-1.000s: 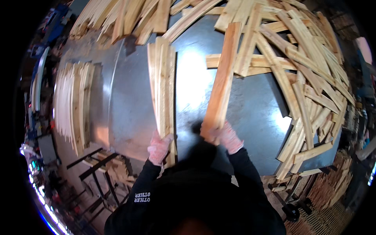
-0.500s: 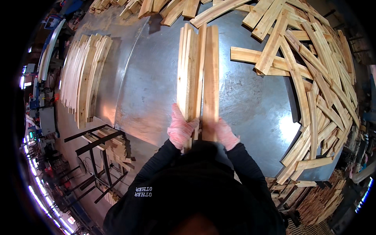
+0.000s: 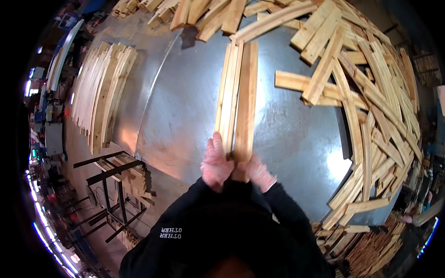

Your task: The person repeatedly picks up wooden planks from a large pile on a metal table and stacks them neatly on the left side. The person wears pink gloves and handles the planks one by one or in small groups, aligning them into a growing stack.

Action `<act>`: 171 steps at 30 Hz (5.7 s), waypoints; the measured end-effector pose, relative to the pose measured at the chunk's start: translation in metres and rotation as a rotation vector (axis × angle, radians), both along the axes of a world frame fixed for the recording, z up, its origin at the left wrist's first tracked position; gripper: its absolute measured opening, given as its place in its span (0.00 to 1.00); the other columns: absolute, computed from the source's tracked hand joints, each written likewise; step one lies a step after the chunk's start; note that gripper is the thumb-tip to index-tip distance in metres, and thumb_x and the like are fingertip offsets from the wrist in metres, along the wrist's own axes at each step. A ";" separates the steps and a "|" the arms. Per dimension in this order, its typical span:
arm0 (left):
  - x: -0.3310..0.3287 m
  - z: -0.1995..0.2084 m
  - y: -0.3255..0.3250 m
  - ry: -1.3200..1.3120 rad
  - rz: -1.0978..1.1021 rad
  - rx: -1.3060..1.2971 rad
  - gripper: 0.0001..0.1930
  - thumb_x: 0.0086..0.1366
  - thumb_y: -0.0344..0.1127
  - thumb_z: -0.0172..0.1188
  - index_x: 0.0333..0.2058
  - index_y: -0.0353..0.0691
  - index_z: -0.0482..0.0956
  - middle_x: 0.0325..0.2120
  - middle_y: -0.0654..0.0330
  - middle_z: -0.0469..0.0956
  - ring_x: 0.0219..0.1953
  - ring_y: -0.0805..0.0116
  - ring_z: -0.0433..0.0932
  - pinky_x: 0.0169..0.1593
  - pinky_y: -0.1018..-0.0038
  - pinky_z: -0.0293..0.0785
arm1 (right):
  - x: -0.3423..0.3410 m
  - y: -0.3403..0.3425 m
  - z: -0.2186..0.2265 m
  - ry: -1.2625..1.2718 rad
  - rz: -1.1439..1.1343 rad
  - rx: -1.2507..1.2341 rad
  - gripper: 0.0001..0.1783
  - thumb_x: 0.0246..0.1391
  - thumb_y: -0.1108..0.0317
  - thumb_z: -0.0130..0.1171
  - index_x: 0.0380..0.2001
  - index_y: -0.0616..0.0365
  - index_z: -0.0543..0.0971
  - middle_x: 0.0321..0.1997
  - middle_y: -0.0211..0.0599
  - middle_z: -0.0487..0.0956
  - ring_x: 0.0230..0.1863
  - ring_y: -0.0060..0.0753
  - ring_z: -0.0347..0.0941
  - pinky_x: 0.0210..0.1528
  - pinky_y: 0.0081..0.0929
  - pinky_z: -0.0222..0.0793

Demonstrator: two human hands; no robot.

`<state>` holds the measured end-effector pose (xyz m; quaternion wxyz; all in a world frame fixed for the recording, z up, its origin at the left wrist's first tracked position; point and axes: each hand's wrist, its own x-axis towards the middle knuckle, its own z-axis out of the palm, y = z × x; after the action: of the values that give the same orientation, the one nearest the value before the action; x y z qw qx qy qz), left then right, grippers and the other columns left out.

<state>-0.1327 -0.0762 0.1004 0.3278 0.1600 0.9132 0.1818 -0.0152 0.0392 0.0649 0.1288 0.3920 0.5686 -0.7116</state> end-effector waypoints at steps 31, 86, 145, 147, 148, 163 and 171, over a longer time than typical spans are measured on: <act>-0.075 -0.078 -0.197 0.971 -0.107 -0.066 0.36 0.60 0.48 0.63 0.60 0.28 0.68 0.46 0.40 0.78 0.41 0.43 0.81 0.41 0.56 0.81 | -0.498 0.231 0.071 0.138 -0.070 0.866 0.48 0.47 0.50 0.64 0.67 0.64 0.63 0.61 0.66 0.73 0.63 0.58 0.71 0.66 0.40 0.66; -0.055 -0.006 -0.081 0.483 0.233 -0.136 0.47 0.51 0.50 0.74 0.63 0.30 0.62 0.40 0.43 0.77 0.40 0.42 0.79 0.41 0.52 0.79 | -0.115 0.102 -0.025 0.647 -0.517 -1.031 0.42 0.54 0.63 0.57 0.69 0.68 0.57 0.57 0.51 0.73 0.45 0.47 0.79 0.47 0.43 0.83; -0.069 -0.010 -0.145 0.457 0.230 -0.083 0.50 0.49 0.51 0.72 0.66 0.36 0.59 0.66 0.29 0.56 0.63 0.30 0.63 0.66 0.51 0.62 | -0.274 -0.048 -0.003 -0.018 0.771 0.671 0.44 0.68 0.34 0.33 0.62 0.67 0.69 0.56 0.63 0.78 0.59 0.60 0.73 0.63 0.42 0.66; -0.081 -0.009 -0.155 0.362 0.353 0.136 0.46 0.49 0.51 0.71 0.63 0.34 0.62 0.64 0.27 0.58 0.61 0.30 0.65 0.64 0.51 0.63 | -0.289 -0.040 -0.014 0.109 0.896 0.619 0.41 0.68 0.36 0.32 0.55 0.65 0.75 0.54 0.62 0.79 0.58 0.62 0.74 0.64 0.46 0.65; -0.091 -0.002 -0.155 0.238 0.470 0.300 0.45 0.50 0.51 0.70 0.63 0.34 0.63 0.64 0.27 0.59 0.61 0.30 0.66 0.64 0.51 0.64 | -0.304 -0.024 -0.012 0.133 1.033 0.626 0.39 0.68 0.38 0.32 0.56 0.62 0.75 0.55 0.61 0.79 0.59 0.60 0.73 0.64 0.44 0.65; -0.094 -0.018 -0.111 0.802 0.191 -0.248 0.42 0.61 0.59 0.63 0.66 0.38 0.63 0.61 0.36 0.67 0.54 0.39 0.76 0.52 0.39 0.74 | -0.597 0.301 -0.060 -0.282 -0.302 0.935 0.43 0.49 0.45 0.64 0.59 0.68 0.68 0.57 0.57 0.79 0.60 0.51 0.76 0.60 0.36 0.70; -0.079 -0.038 -0.121 0.873 0.079 -0.219 0.57 0.44 0.54 0.69 0.71 0.37 0.56 0.63 0.21 0.58 0.60 0.23 0.67 0.59 0.41 0.69 | -0.445 0.305 -0.041 0.470 0.092 1.013 0.16 0.55 0.62 0.63 0.40 0.65 0.80 0.41 0.52 0.83 0.42 0.51 0.79 0.44 0.40 0.74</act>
<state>-0.2120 -0.1974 0.0629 -0.0804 0.1510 0.9852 0.0122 -0.4598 0.3443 0.0239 -0.1748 0.2103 0.8694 -0.4115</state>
